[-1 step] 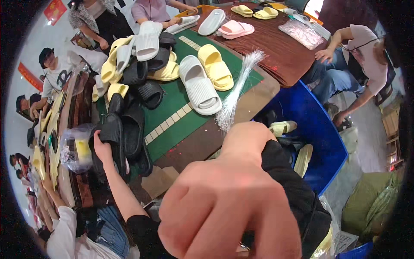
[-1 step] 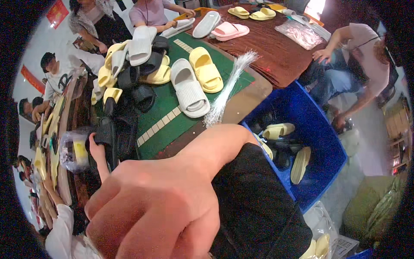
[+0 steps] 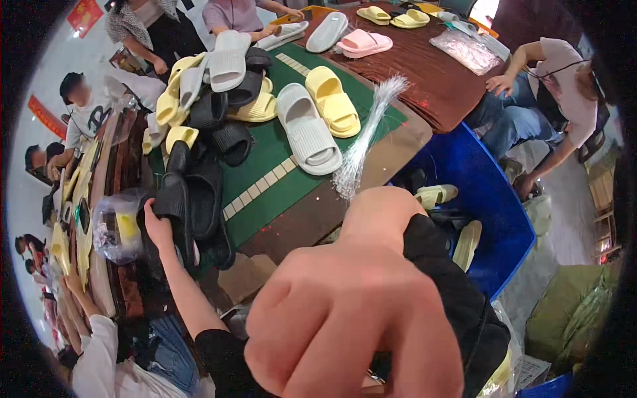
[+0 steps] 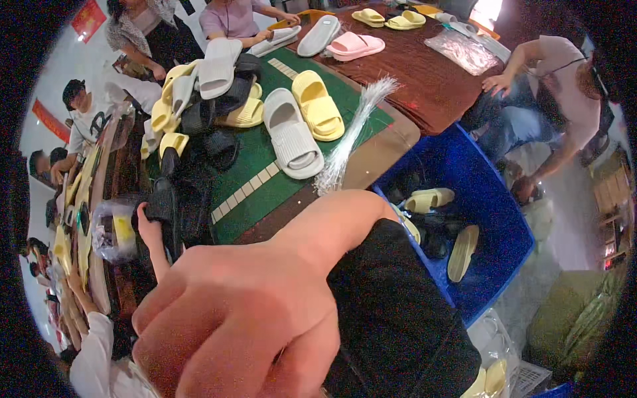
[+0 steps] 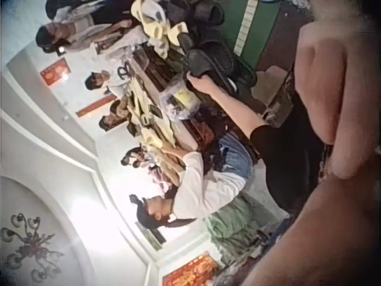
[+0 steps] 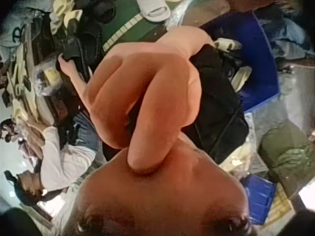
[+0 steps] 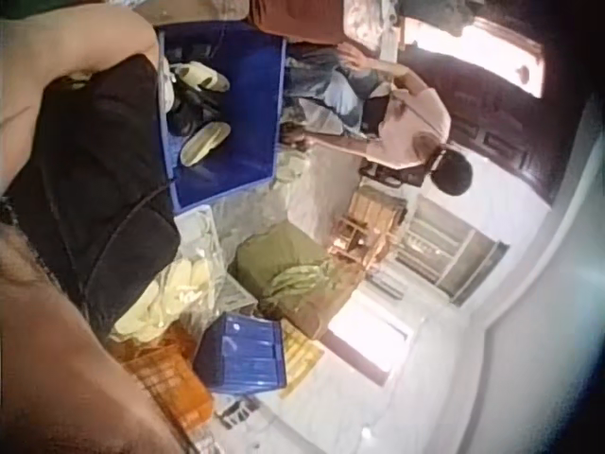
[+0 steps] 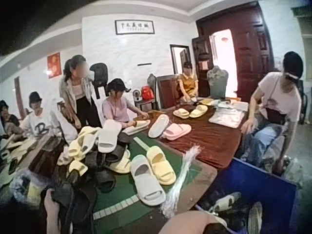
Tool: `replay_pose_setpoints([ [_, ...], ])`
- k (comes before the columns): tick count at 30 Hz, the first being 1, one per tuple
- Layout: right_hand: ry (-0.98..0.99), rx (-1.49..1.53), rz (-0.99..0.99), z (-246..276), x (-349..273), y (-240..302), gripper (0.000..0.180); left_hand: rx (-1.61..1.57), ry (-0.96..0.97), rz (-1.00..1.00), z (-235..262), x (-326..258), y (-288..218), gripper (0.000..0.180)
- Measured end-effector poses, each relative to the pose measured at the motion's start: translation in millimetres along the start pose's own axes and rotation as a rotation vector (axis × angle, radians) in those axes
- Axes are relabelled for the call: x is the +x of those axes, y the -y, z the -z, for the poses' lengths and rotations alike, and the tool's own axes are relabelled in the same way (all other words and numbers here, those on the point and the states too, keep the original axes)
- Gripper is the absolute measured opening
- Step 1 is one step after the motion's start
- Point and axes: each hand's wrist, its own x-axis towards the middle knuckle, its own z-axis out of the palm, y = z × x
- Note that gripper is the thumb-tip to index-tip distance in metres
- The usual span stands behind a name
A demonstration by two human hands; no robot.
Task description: The person pairs slippers by picking them up from the table and threading plastic fasteners through each pair by hand.
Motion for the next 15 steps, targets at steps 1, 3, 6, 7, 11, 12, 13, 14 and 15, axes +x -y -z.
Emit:
replay_pose_setpoints([
  [1,-0.003,0.031,-0.002,-3,-3,0,0.012,0.006,0.001,0.007,-1,-1,6,0.059],
  [3,-0.013,0.078,-0.006,-7,-1,-13,0.013,-0.02,-0.046,0.004,-7,-3,8,0.068],
  [6,-0.035,0.131,-0.009,-15,-12,-2,0.016,-0.021,-0.1,-0.06,-3,-9,6,0.077],
  [7,-0.043,0.153,-0.01,-11,-9,-6,0.017,0.042,-0.089,-0.074,1,-12,12,0.076],
  [11,-0.069,0.232,-0.012,-27,-18,-9,0.021,0.298,-0.147,-0.041,15,-22,2,0.07],
  [12,-0.072,0.255,-0.012,-29,-19,-8,0.022,0.337,-0.188,-0.067,21,-25,-1,0.069],
  [13,-0.079,0.268,-0.008,-27,-17,-7,0.023,0.355,-0.196,-0.043,26,-26,-20,0.068],
  [14,-0.085,0.282,-0.003,-18,-14,-11,0.024,0.353,-0.19,-0.052,32,-28,-41,0.068],
  [15,-0.083,0.343,-0.015,-34,-23,-10,0.025,0.335,-0.266,-0.115,46,-42,-48,0.066],
])
